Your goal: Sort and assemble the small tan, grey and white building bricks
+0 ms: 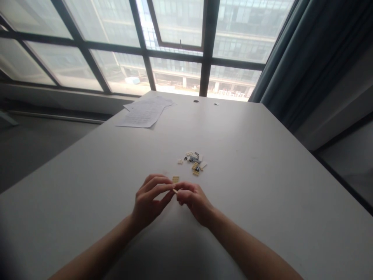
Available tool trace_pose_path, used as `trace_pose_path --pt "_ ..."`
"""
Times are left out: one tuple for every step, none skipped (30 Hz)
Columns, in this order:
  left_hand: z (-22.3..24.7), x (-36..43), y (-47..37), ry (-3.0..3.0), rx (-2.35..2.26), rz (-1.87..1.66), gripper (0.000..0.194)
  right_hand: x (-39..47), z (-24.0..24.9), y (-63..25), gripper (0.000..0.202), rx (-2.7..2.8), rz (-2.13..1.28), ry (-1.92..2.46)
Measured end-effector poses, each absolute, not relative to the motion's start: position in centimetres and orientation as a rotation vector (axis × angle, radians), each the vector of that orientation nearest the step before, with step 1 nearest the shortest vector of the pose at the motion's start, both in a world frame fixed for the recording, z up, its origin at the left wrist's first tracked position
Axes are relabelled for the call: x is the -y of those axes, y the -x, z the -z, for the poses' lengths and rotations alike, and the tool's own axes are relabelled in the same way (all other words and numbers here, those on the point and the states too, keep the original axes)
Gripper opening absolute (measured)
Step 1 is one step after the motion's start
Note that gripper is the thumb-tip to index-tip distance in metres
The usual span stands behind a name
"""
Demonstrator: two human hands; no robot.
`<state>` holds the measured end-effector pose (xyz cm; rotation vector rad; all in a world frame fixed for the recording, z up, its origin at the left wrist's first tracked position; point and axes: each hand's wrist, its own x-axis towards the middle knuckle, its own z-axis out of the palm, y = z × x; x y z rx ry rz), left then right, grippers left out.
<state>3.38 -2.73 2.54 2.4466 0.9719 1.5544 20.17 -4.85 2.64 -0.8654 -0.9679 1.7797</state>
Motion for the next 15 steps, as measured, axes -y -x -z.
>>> trace_pose_path --pt "-2.6 2.7 -3.3 -2.447 -0.973 -1.568 0.008 4.8 -2.7 -20.3 0.028 1.059 -1.739 0.892" --pt "-2.5 2.6 -3.2 -2.447 -0.974 -1.582 0.008 4.8 -2.8 -20.4 0.030 1.152 -1.689 0.912" --pt "-2.5 2.6 -3.2 -2.451 -0.972 -1.593 0.009 4.9 -3.0 -20.5 0.033 1.245 -1.625 0.929" --pt "-2.4 2.6 -3.1 -2.454 -0.972 -1.604 0.011 4.9 -3.1 -20.6 0.034 1.334 -1.548 0.945" --pt "-2.3 2.5 -3.1 -2.460 -0.972 -1.611 0.012 5.0 -3.2 -20.6 0.035 1.414 -1.462 0.960" --pt "-2.1 2.5 -3.0 -2.466 -0.972 -1.616 0.014 5.0 -3.3 -20.6 0.037 1.487 -1.373 0.971" --pt "-2.0 2.5 -3.0 -2.471 -0.974 -1.622 0.014 5.1 -3.4 -20.6 0.039 1.550 -1.290 0.981" --pt "-1.8 2.5 -2.9 -2.476 -0.979 -1.626 0.015 5.2 -3.5 -20.6 0.041 1.603 -1.223 0.991" --pt "-1.7 2.5 -2.9 -2.482 -0.985 -1.627 0.015 5.2 -3.6 -20.6 0.042 1.644 -1.175 1.001" --pt "-1.6 2.5 -2.9 -2.491 -0.989 -1.628 0.015 5.3 -3.6 -20.6 0.043 1.676 -1.138 1.009" --pt "-1.5 2.6 -2.9 -2.501 -0.990 -1.627 0.015 5.3 -3.7 -20.6 0.044 1.703 -1.104 1.013" --pt "-1.5 2.6 -2.8 -2.511 -0.992 -1.624 0.015 5.3 -3.8 -20.6 0.045 1.730 -1.068 1.016" --pt "-1.5 2.6 -2.8 -2.522 -0.996 -1.616 0.015 5.2 -3.8 -20.7 0.045 1.760 -1.027 1.020" --pt "-1.5 2.6 -2.8 -2.535 -1.006 -1.596 0.016 5.1 -3.7 -20.9 0.045 1.789 -0.980 1.027" --pt "-1.5 2.5 -2.7 -2.545 -1.026 -1.568 0.017 4.9 -3.7 -21.1 0.045 1.815 -0.932 1.041"
